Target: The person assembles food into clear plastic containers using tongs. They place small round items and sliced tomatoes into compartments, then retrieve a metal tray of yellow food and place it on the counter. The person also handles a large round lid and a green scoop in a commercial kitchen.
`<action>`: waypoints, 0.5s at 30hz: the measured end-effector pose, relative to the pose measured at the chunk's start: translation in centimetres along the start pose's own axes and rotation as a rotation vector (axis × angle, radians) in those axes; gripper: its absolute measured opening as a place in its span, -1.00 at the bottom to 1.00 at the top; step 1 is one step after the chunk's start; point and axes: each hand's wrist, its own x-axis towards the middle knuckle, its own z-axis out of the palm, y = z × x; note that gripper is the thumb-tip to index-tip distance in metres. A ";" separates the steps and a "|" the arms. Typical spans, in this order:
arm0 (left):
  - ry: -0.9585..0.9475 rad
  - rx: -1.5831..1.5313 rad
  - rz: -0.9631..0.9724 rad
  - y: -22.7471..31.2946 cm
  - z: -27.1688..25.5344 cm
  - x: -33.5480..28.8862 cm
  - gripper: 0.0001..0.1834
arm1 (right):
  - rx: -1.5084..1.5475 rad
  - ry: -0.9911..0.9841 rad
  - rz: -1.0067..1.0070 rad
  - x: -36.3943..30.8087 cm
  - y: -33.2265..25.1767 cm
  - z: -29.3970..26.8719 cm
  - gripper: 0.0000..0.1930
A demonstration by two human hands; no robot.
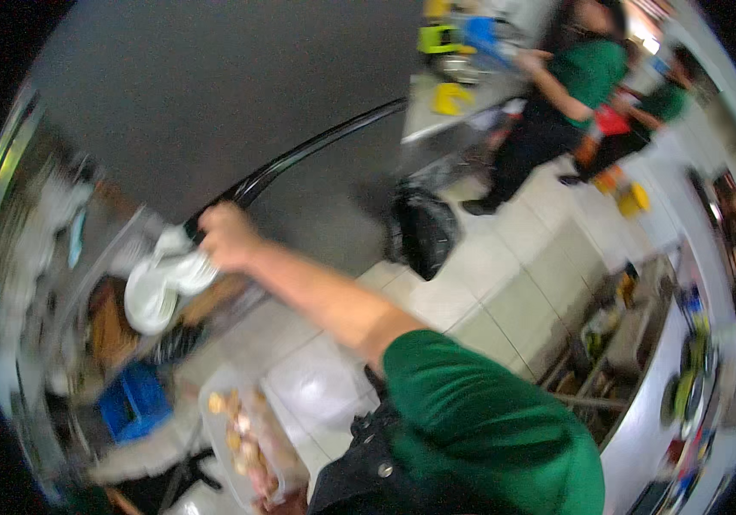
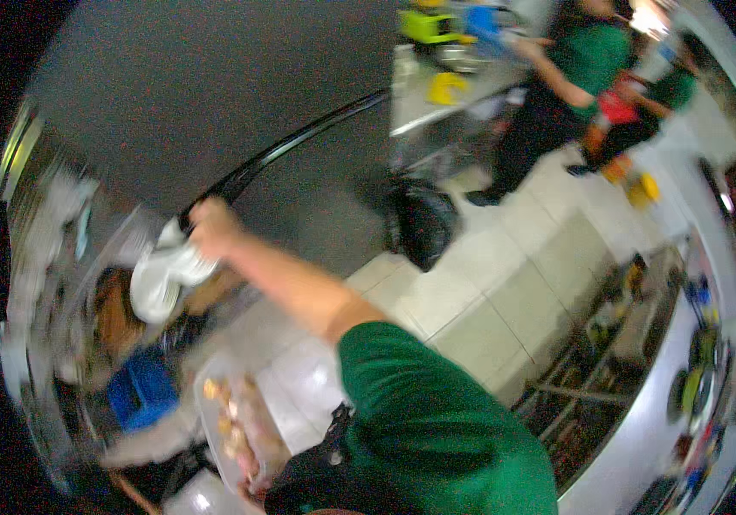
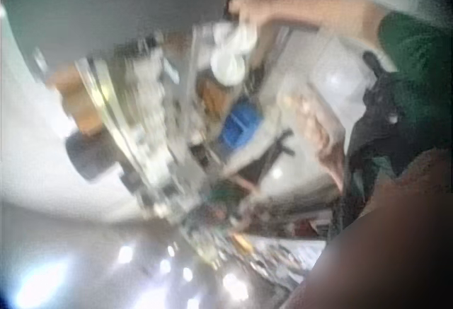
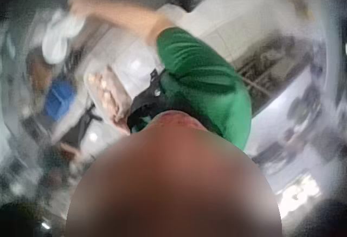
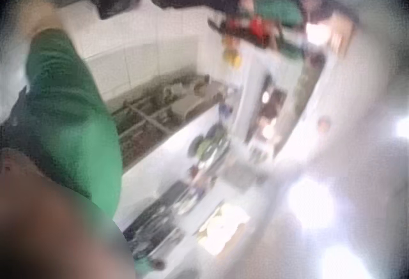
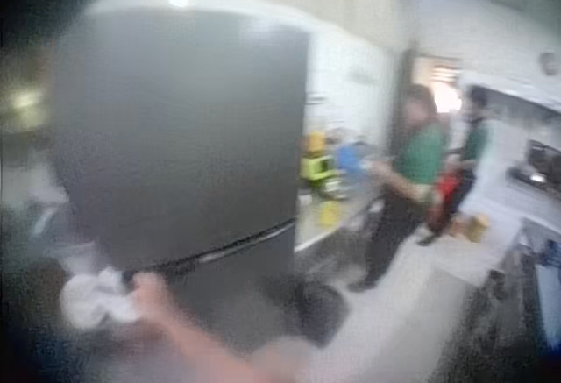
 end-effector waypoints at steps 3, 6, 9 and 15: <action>-0.071 0.113 -0.018 -2.0 4.8 4.1 -0.23 | 0.148 -0.006 -0.021 -0.4 0.3 -0.4 -0.92; -0.131 0.153 -0.024 -2.7 8.0 6.0 -0.23 | 0.354 -0.001 -0.154 -2.4 1.3 -3.3 -0.91; -0.171 0.151 -0.013 -2.8 9.2 5.7 -0.24 | 0.529 0.126 -0.327 -6.2 0.6 -8.4 -0.91; -0.201 0.188 0.020 -4.1 10.5 6.3 -0.25 | 0.912 0.152 0.802 -17.3 2.6 -23.8 -0.77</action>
